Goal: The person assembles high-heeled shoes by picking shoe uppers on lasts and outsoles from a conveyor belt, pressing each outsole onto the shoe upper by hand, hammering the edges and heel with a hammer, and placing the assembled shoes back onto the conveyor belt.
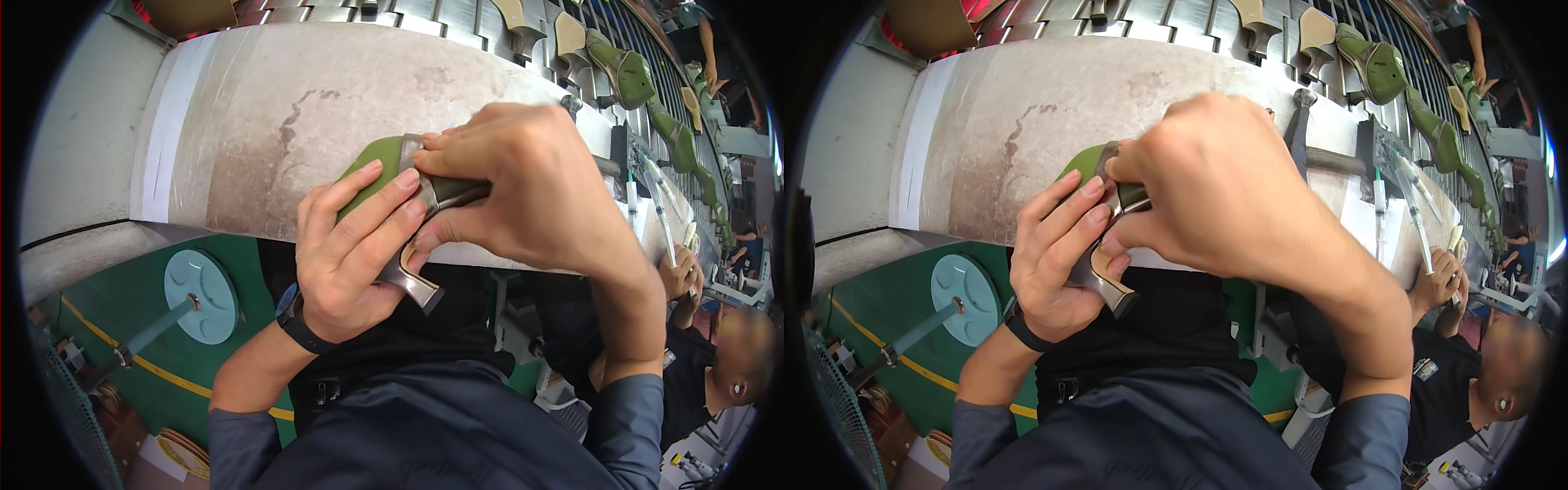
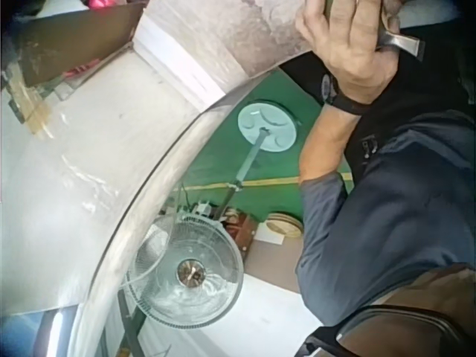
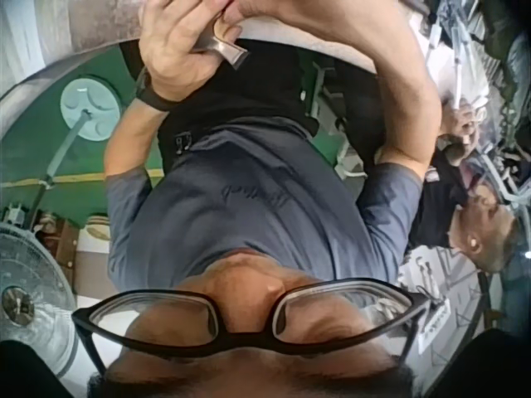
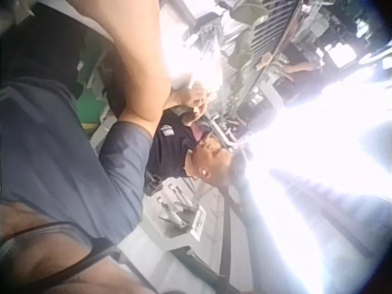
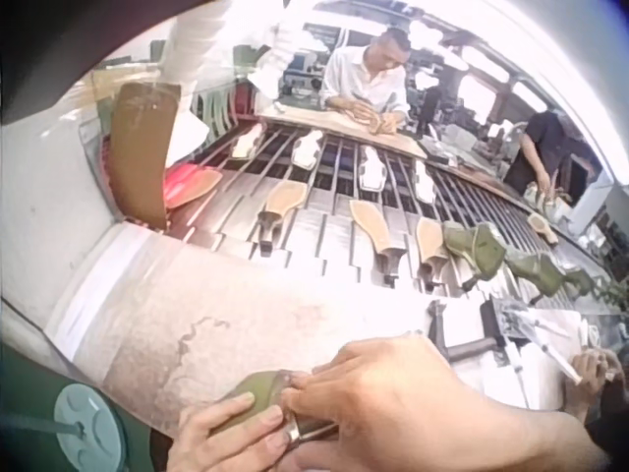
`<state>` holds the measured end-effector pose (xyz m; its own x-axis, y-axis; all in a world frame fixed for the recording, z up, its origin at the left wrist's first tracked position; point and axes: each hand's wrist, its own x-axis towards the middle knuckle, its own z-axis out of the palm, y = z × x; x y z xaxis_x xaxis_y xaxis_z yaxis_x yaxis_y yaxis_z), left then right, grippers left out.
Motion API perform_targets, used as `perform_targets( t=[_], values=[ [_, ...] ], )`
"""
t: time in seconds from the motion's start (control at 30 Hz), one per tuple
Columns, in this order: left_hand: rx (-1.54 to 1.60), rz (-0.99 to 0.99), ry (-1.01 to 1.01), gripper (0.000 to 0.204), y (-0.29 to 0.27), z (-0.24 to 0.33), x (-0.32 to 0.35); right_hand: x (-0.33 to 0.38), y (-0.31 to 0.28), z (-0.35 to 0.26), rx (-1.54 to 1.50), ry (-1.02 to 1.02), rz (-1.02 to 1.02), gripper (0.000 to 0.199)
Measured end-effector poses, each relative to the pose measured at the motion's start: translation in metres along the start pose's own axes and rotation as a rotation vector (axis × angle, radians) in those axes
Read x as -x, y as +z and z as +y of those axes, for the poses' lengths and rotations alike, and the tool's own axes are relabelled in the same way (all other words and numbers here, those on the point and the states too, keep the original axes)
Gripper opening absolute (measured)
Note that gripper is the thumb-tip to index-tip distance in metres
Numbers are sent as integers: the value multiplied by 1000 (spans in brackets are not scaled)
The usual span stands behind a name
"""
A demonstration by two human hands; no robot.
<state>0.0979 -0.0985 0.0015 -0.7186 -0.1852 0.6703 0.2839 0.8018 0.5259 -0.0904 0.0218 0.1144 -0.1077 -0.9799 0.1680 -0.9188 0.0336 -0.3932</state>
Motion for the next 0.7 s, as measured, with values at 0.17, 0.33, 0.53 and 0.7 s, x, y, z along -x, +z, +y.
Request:
perform_targets(
  t=[0.17,0.33,0.53,0.7],
  values=[
    [-216,60,-37,68,18,11,12,-21,-9,-5,43,74,-142,38],
    [-134,-112,-108,86,-1,31,-4,29,14,19,308,46,211,85],
    [132,-234,-247,48,-6,1,-66,101,29,41,110,415,627,61],
    [299,-335,-388,40,2,0,-79,159,8,69,113,530,420,50]
  ],
)
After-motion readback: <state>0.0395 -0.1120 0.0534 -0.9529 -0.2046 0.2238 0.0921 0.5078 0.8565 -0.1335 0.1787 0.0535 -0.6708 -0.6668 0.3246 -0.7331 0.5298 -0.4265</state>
